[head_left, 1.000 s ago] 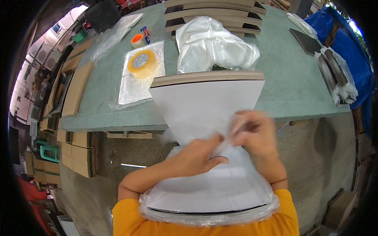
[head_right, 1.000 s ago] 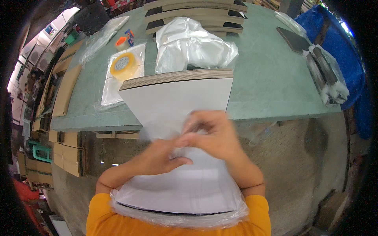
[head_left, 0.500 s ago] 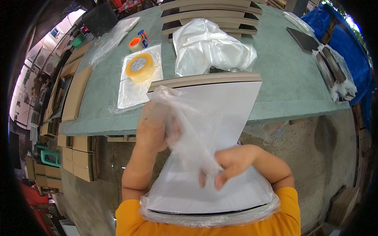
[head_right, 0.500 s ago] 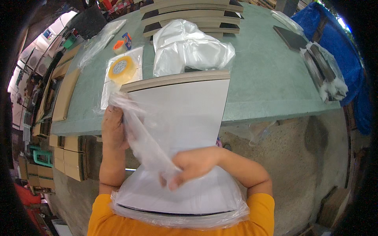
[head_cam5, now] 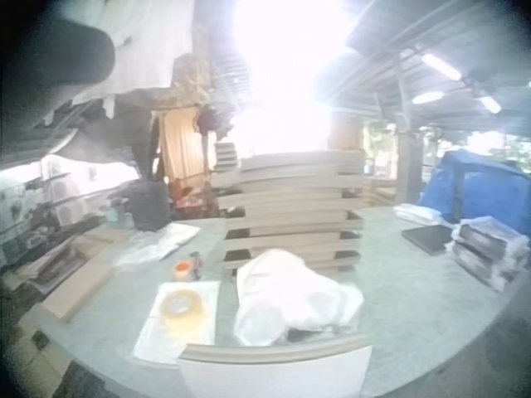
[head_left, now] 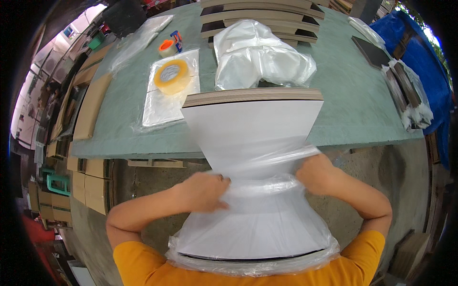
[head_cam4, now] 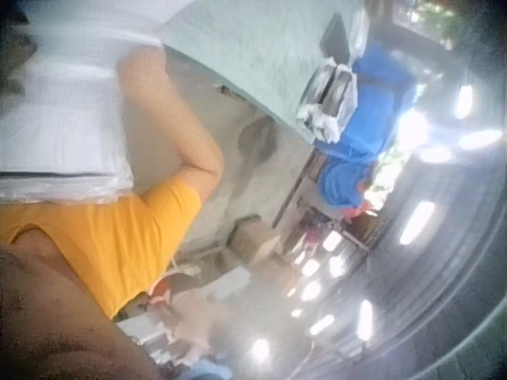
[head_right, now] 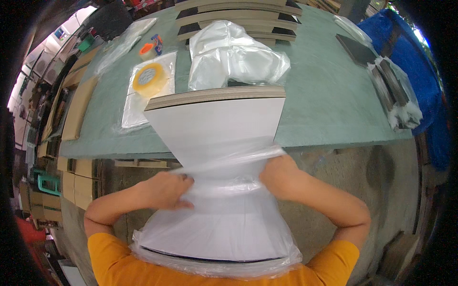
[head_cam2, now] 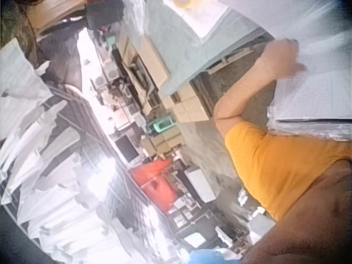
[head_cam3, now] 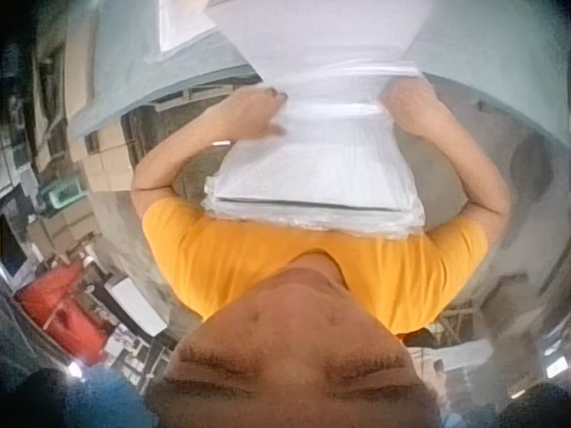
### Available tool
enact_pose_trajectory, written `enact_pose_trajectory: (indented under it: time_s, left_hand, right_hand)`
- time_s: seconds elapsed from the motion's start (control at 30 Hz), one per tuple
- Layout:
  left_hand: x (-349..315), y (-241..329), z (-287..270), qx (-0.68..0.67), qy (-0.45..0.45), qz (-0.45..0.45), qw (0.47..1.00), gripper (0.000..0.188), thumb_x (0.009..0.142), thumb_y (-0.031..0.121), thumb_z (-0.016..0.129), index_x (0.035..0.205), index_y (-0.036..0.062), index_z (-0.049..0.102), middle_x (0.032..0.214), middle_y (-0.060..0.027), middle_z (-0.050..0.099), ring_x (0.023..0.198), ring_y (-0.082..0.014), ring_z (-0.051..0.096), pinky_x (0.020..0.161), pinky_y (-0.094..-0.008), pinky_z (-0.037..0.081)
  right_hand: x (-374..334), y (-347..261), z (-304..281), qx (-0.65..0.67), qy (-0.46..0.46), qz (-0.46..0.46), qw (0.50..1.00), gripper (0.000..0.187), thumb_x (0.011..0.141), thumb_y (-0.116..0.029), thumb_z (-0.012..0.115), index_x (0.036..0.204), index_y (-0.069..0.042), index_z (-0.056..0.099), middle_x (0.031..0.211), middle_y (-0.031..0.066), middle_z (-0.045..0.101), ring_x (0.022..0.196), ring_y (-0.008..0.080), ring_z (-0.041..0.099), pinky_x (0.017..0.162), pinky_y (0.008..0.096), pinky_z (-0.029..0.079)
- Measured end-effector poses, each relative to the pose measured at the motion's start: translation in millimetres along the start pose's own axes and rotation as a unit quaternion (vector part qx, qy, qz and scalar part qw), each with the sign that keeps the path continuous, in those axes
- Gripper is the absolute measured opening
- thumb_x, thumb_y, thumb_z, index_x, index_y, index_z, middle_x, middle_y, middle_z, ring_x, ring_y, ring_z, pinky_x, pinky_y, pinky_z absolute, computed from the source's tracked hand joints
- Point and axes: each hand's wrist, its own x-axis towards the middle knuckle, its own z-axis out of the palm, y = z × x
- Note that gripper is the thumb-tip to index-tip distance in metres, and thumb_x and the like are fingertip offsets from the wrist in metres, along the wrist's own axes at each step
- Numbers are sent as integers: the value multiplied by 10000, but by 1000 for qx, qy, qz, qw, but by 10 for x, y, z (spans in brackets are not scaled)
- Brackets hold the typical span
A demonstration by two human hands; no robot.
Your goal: The person wraps a stack of cardboard pieces in plastic wrap, pulling the film from a roll and tucking it around the edges by hand.
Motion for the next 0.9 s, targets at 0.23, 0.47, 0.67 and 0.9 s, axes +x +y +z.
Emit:
enact_pose_trajectory:
  time_s: [0.23,0.47,0.67,0.9]
  left_hand:
    - [-86,-45,92,-78,84,33,993,198,717,223,624,664,56,531,510,-87,510,519,-265,519,526,-323,431]
    - [-122,-511,-550,-5,621,-277,733,426,639,-86,530,1040,56,524,991,-152,483,829,-228,485,725,-290,412]
    - [-105,-402,-405,127,509,-127,842,617,595,-125,528,1167,103,502,1075,-97,460,812,-249,483,711,-299,424]
    - [-399,-612,-437,-243,459,-15,855,416,557,29,696,964,18,608,804,-79,609,740,-199,570,654,-264,457]
  right_hand:
    - [-388,314,-254,443,510,156,720,284,650,-88,560,923,-9,556,757,105,574,765,166,576,627,296,465]
    - [80,-15,-96,178,651,93,732,551,541,28,437,1082,-62,494,934,113,550,747,258,546,660,311,443]
    - [-24,314,-71,-8,671,199,714,668,526,135,396,1150,-68,519,925,126,543,772,264,546,690,302,440]
    - [-454,545,160,576,537,4,617,337,552,34,649,886,38,608,782,73,574,752,136,563,657,223,444]
